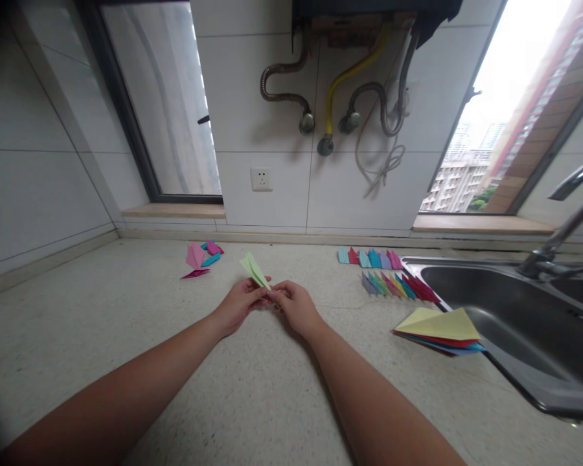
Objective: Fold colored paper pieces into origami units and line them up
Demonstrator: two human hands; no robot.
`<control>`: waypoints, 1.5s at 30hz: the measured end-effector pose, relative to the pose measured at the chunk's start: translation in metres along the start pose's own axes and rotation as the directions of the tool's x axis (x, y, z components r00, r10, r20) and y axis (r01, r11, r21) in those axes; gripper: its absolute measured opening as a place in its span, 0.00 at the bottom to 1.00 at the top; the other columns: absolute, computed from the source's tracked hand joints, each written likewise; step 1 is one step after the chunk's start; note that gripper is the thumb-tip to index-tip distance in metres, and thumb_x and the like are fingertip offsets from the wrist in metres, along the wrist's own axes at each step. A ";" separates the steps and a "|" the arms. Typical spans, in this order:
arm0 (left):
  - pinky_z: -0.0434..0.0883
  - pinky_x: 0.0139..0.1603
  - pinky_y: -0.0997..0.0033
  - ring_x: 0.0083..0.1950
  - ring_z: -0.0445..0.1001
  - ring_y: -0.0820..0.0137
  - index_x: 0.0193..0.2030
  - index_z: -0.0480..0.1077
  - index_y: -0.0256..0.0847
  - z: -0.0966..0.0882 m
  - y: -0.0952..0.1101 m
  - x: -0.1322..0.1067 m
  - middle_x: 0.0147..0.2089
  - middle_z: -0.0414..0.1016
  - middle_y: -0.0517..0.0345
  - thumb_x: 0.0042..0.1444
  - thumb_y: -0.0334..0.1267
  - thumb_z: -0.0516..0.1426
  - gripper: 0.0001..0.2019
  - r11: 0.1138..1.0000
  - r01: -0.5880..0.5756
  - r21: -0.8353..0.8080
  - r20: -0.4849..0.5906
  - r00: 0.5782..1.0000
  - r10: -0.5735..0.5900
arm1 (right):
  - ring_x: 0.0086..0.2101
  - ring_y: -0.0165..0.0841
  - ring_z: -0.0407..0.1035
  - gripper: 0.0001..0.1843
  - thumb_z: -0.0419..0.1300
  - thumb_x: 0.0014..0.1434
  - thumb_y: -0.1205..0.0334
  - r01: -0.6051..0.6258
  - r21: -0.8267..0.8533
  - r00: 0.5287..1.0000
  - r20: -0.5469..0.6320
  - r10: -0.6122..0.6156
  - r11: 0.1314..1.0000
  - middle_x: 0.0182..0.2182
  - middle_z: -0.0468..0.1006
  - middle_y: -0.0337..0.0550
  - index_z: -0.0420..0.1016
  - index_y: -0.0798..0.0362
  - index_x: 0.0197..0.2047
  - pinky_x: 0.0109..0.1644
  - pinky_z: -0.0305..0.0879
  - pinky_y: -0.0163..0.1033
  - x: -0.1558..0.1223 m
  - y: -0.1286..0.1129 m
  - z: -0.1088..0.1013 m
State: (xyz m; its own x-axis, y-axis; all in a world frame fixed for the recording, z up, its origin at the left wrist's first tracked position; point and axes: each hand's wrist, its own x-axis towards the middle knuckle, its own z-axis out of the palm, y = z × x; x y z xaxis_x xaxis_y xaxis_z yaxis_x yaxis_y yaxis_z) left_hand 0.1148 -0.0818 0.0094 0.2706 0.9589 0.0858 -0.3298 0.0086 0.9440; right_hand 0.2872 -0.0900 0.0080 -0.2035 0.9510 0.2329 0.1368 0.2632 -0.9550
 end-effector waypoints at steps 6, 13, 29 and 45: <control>0.73 0.43 0.70 0.37 0.78 0.71 0.45 0.75 0.32 -0.001 -0.001 0.001 0.42 0.80 0.49 0.48 0.37 0.68 0.18 0.997 -0.035 -0.065 0.044 0.998 0.038 | 0.27 0.30 0.69 0.17 0.61 0.57 0.48 -0.041 0.140 0.999 0.016 0.039 0.989 0.26 0.77 0.41 0.74 0.55 0.36 0.32 0.65 0.36 0.001 0.000 0.004; 0.72 0.46 0.69 0.40 0.77 0.69 0.42 0.77 0.31 0.002 0.001 -0.002 0.42 0.80 0.46 0.49 0.38 0.68 0.16 0.995 -0.047 -0.088 0.063 0.997 0.053 | 0.24 0.29 0.65 0.17 0.61 0.54 0.47 -0.105 0.219 0.994 -0.011 0.110 0.970 0.24 0.74 0.39 0.71 0.54 0.32 0.31 0.66 0.37 0.000 -0.004 0.004; 0.65 0.34 0.76 0.34 0.73 0.74 0.40 0.77 0.34 0.002 0.000 -0.003 0.39 0.79 0.49 0.51 0.38 0.66 0.12 0.992 -0.010 -0.123 0.062 0.998 0.018 | 0.28 0.30 0.68 0.19 0.67 0.50 0.47 -0.200 0.440 0.978 0.139 0.153 0.876 0.27 0.75 0.42 0.70 0.55 0.30 0.32 0.66 0.36 -0.006 -0.010 0.008; 0.73 0.38 0.70 0.37 0.77 0.69 0.44 0.75 0.34 0.003 0.001 -0.003 0.42 0.79 0.47 0.50 0.43 0.67 0.18 0.993 -0.009 -0.114 -0.003 1.000 0.009 | 0.23 0.27 0.65 0.14 0.61 0.55 0.51 -0.038 0.070 0.999 0.004 0.038 0.997 0.25 0.72 0.36 0.65 0.52 0.35 0.28 0.62 0.35 0.001 0.000 -0.002</control>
State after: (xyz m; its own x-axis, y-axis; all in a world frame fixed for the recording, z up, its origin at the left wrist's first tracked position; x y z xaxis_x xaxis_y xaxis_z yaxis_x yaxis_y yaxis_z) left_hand 0.1161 -0.0859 0.0104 0.2647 0.9598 0.0932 -0.4331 0.0320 0.9008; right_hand 0.2889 -0.0888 0.0081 -0.2023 0.9596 0.1956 0.0765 0.2146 -0.9737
